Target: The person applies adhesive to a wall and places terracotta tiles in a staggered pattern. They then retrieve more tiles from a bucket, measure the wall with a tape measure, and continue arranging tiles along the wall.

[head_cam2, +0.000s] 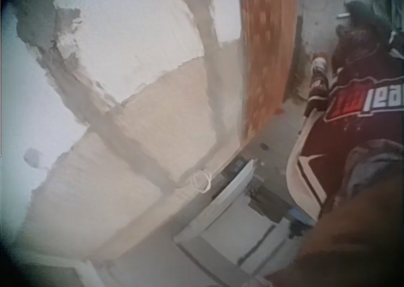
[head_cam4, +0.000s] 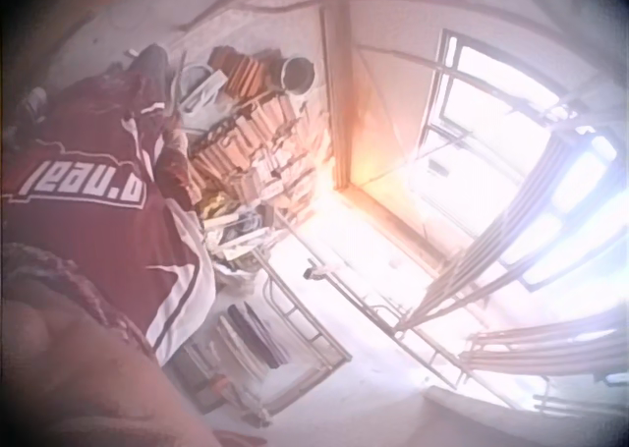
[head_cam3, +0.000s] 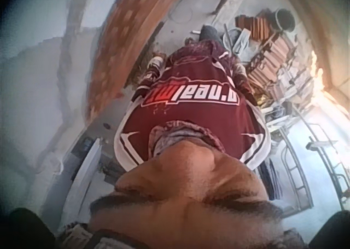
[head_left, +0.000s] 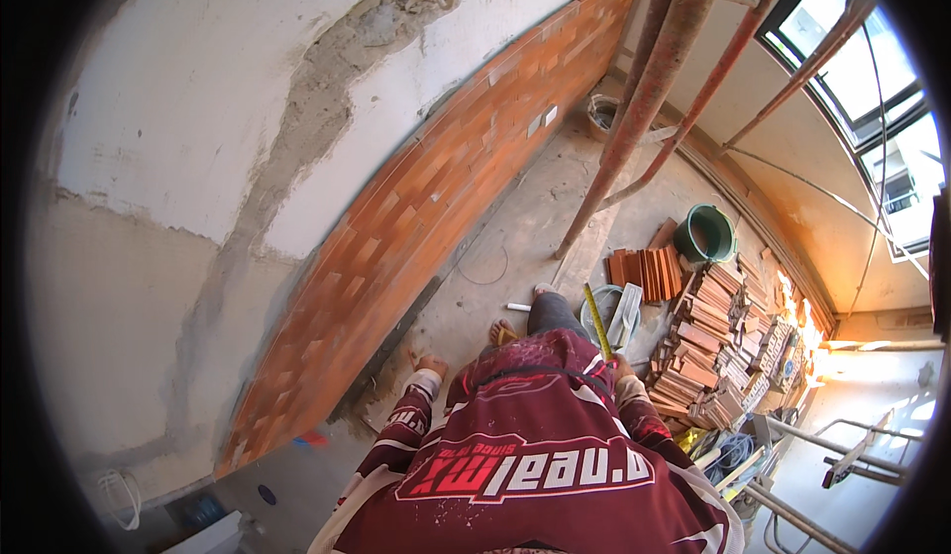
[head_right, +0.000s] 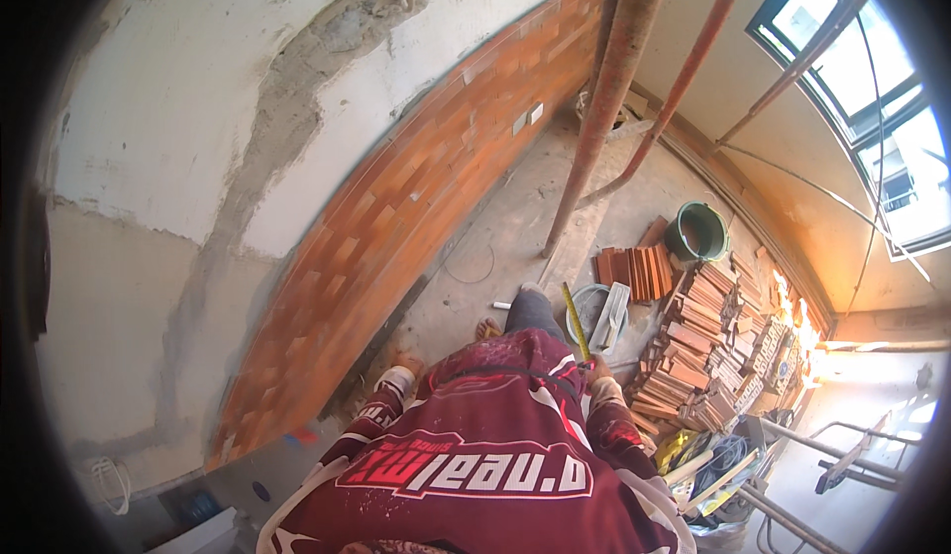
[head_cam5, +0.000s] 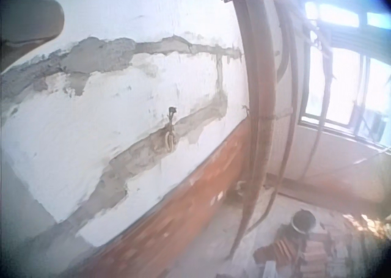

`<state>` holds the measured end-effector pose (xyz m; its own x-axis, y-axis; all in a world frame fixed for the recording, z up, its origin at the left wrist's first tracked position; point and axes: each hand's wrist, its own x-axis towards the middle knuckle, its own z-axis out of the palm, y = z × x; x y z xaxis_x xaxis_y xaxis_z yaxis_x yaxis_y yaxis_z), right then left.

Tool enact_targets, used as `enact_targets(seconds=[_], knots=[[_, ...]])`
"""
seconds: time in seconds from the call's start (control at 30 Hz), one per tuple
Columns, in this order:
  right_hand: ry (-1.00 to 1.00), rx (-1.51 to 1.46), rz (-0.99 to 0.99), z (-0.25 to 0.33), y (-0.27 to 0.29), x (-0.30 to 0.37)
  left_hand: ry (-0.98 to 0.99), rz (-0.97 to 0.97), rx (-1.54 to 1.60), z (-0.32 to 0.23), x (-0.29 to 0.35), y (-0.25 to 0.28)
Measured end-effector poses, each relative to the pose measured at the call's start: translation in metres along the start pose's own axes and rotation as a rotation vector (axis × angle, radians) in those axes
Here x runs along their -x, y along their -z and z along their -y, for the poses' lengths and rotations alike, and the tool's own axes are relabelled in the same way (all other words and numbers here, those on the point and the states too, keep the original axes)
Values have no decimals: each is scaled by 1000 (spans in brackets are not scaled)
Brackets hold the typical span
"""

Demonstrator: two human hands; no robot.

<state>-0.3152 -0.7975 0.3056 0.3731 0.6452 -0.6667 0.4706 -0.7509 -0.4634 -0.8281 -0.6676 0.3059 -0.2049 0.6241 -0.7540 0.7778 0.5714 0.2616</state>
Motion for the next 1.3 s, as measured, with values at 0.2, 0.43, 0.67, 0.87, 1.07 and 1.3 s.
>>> enact_targets(seconds=[0.2, 0.43, 0.67, 0.87, 1.07, 1.3], knots=[[81, 36, -40, 75, 25, -16, 31, -98, 83, -14, 13, 1], [290, -70, -27, 170, 51, -20, -86, -125, 79, 3, 23, -4], [361, -122, 5, 229, 63, -2, 22, -66, 179, 37, 16, -8], [336, -144, 69, 247, 57, 5, 58, -52, 121, 59, -12, -15], [357, -136, 102, 227, 36, 1, -42, -61, 153, 52, -26, -18], [269, -193, 94, 234, 48, 15, -34, -63, 180, 69, -26, -22]])
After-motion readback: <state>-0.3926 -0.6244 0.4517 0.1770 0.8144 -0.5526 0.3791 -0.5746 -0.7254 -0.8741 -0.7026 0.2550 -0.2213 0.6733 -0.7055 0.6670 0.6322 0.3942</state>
